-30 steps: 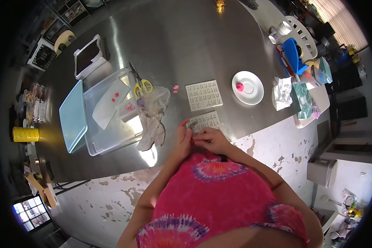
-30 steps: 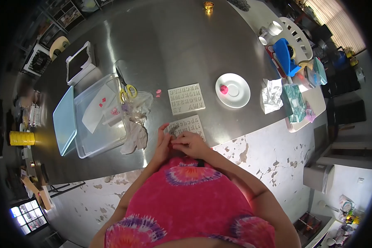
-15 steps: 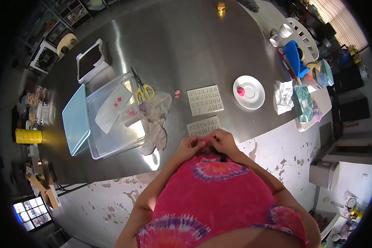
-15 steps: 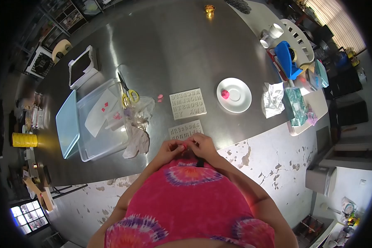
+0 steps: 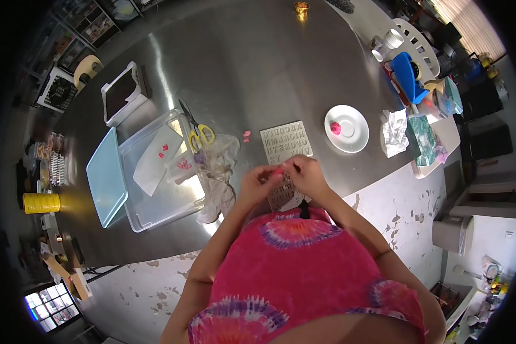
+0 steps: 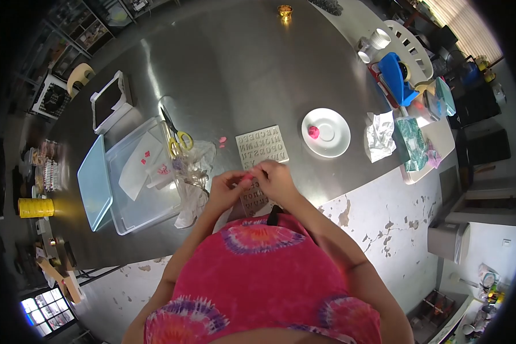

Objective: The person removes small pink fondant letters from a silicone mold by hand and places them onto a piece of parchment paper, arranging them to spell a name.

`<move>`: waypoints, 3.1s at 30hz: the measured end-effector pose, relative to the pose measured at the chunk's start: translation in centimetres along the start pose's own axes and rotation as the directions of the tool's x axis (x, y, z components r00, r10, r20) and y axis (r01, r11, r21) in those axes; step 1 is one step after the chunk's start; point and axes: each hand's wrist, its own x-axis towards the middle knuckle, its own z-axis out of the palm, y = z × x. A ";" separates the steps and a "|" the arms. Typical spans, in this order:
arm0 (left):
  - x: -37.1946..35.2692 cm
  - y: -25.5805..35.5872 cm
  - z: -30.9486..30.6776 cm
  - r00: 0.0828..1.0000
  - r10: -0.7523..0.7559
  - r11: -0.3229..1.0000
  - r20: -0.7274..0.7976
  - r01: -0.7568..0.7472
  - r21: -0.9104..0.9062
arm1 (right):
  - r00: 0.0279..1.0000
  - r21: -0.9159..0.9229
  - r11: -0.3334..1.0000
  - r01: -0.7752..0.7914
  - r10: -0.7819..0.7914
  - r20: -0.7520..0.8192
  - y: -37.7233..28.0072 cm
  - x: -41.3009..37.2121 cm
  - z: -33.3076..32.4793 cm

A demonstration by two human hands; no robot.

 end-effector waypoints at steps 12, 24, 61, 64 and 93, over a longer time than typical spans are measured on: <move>-0.4 1.4 -1.6 0.994 -0.049 0.997 0.096 0.043 0.069 | 0.975 -0.043 0.974 0.220 -0.222 -0.027 -1.0 1.4 0.9; -1.2 -0.4 -2.2 0.999 -0.008 0.996 -0.052 0.012 0.088 | 0.992 -0.082 0.991 0.109 -0.103 0.078 -2.0 1.2 0.8; -4.5 -5.0 -1.7 0.899 0.337 0.622 0.279 -0.435 0.651 | 0.848 -0.446 0.755 0.480 -0.270 0.456 5.7 -3.8 2.7; -4.5 -5.0 -1.6 0.915 0.337 0.681 0.221 -0.399 0.614 | 0.853 -0.393 0.807 0.440 -0.240 0.463 5.8 -3.7 2.9; -3.5 -4.0 -1.3 0.991 0.132 0.930 0.009 -0.127 0.344 | 0.981 -0.227 0.972 0.061 -0.017 0.191 4.7 -2.3 2.7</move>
